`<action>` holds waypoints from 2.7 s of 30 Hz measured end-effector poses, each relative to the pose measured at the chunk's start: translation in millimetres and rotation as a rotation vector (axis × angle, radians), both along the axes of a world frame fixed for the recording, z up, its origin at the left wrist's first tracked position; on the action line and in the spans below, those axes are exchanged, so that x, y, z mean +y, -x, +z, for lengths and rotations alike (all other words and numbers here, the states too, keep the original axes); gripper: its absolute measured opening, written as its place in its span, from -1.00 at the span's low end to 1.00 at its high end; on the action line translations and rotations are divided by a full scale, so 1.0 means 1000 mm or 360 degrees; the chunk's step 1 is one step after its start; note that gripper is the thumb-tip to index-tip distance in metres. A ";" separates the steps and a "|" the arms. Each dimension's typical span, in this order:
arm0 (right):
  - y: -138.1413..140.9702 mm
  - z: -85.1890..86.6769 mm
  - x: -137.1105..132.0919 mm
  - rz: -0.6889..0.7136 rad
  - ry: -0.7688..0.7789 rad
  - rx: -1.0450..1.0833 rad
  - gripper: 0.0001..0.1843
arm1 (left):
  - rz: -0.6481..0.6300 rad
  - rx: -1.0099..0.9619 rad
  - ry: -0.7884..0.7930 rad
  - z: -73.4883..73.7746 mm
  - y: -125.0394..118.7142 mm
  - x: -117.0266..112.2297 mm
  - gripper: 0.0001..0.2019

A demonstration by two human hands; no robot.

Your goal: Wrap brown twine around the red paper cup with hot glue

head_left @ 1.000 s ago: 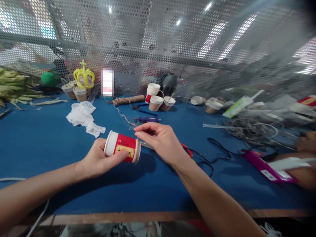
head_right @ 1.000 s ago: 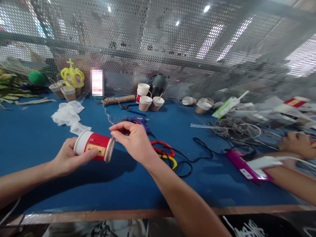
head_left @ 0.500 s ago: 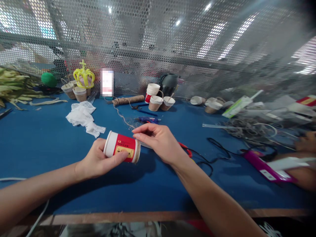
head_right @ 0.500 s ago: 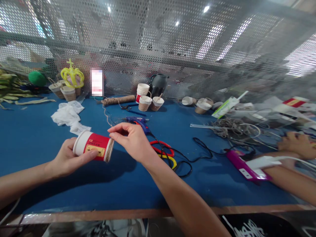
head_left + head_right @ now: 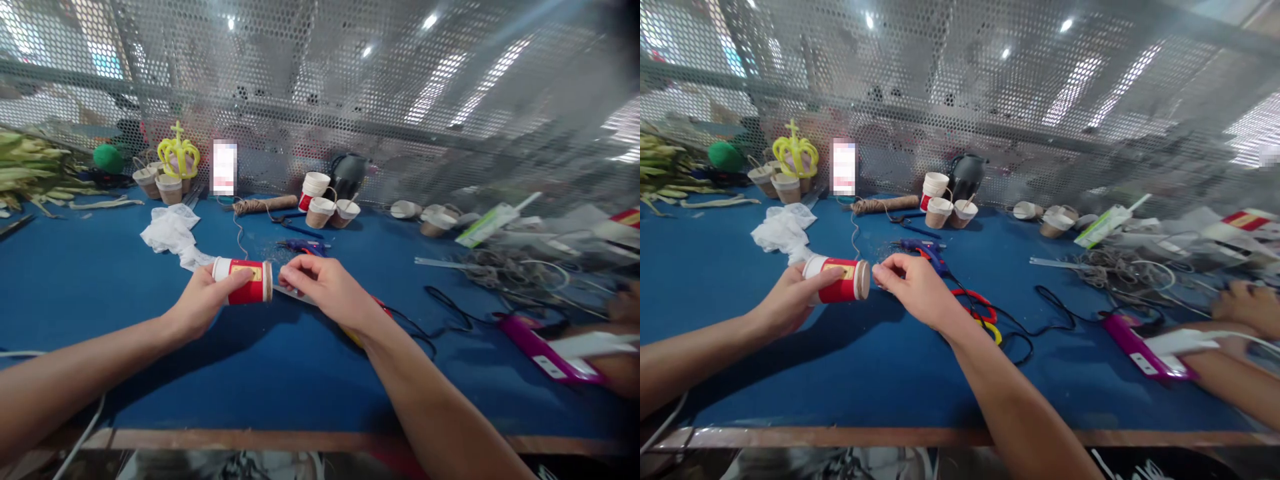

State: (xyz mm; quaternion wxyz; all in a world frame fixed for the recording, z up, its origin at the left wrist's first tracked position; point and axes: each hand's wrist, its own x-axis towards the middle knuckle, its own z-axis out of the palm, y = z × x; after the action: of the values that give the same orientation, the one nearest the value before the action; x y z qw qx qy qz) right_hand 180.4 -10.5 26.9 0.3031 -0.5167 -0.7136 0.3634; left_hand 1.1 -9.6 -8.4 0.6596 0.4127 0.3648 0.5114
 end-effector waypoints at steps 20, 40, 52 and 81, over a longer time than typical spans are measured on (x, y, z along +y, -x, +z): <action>0.001 0.006 -0.006 0.0292 0.0080 0.0275 -0.93 | -0.0523 -0.0122 0.0176 0.008 0.012 0.009 -0.67; 0.003 -0.001 0.002 0.0138 -0.0217 0.0055 -0.67 | -0.0612 0.0570 -0.0390 -0.005 0.010 0.000 -0.85; 0.017 -0.013 0.023 -0.0005 0.0291 0.0199 -0.81 | -0.0704 0.0651 -0.0326 -0.013 0.007 -0.001 -0.58; 0.050 -0.005 0.024 0.0371 0.0202 0.0289 -0.82 | -0.0510 0.0434 0.0115 -0.019 -0.001 0.000 -0.72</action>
State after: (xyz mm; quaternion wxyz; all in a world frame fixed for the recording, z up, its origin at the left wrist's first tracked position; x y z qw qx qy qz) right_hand 130.3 13.8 21.9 0.2887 -0.4134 -0.7140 0.4858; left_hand 2.4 -9.2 -27.0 0.6914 0.5068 0.3985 0.3260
